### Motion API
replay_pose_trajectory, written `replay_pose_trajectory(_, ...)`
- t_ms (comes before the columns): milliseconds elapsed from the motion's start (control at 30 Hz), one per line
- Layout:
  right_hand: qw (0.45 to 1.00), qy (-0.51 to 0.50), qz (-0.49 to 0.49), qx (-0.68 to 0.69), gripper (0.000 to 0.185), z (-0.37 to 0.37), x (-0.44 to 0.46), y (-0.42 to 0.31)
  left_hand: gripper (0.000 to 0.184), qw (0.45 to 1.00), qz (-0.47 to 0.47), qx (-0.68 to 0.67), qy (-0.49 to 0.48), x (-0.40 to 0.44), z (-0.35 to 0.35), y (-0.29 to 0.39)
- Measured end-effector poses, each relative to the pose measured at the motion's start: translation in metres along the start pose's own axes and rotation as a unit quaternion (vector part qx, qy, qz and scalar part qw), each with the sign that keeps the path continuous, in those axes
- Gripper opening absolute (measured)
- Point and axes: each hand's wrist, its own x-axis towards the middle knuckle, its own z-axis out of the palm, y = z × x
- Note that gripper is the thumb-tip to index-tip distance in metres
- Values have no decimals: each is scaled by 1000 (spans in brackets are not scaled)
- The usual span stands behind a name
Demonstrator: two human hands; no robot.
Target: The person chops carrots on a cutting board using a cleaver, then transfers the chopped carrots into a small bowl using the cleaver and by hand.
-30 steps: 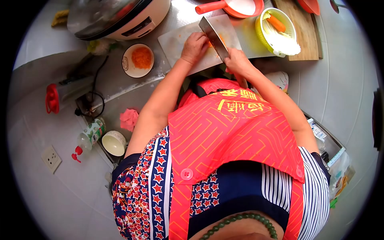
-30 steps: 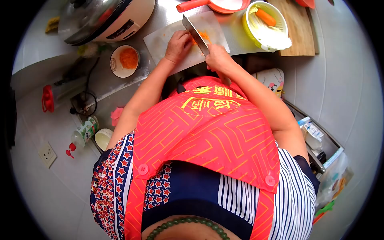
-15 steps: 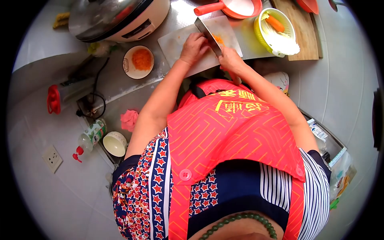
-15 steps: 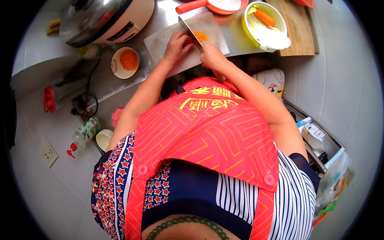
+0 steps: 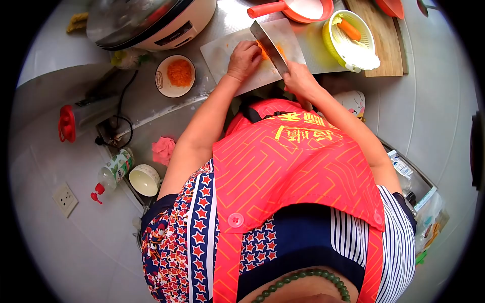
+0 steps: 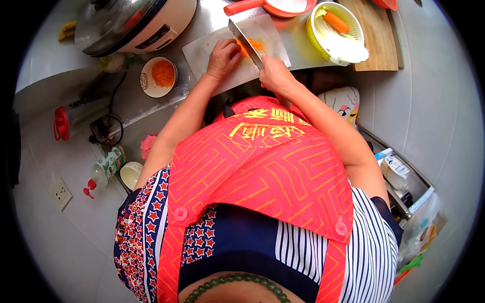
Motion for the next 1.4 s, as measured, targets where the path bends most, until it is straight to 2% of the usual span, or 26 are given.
replay_pose_trajectory(133,1000,-14,11,-1,25,-3,0,4,15,1000,-3,-1,-2,2,5,3)
replay_pose_trajectory(233,997,-48,66,9,33,-3,4,2,15,1000,-3,1,-3,1,6,1)
replay_pose_trajectory(333,997,-33,48,45,19,1,9,-3,16,1000,-7,1,-2,1,6,2)
replay_pose_trajectory(533,1000,-17,13,3,21,14,27,16,15,1000,-8,8,-10,0,7,2)
replay_pose_trajectory(633,999,-5,16,38,22,-1,13,2,15,1000,1,5,-1,2,6,1)
replay_pose_trajectory(833,995,-73,69,-4,25,-9,4,-4,15,1000,-2,4,-1,1,6,0)
replay_pose_trajectory(933,995,-62,72,17,19,-6,4,-10,15,1000,2,0,-1,0,5,-3)
replay_pose_trajectory(1167,999,-29,15,-8,17,25,35,14,19,999,-18,10,-29,-3,4,-6)
replay_pose_trajectory(1233,999,-21,-8,-29,18,24,36,16,20,1000,-10,-1,-6,-1,1,0)
replay_pose_trajectory(1333,999,-22,16,43,17,12,25,5,21,1000,23,15,11,0,-2,5)
replay_pose_trajectory(1400,999,-17,3,33,19,8,21,1,21,999,35,30,7,-1,-3,4)
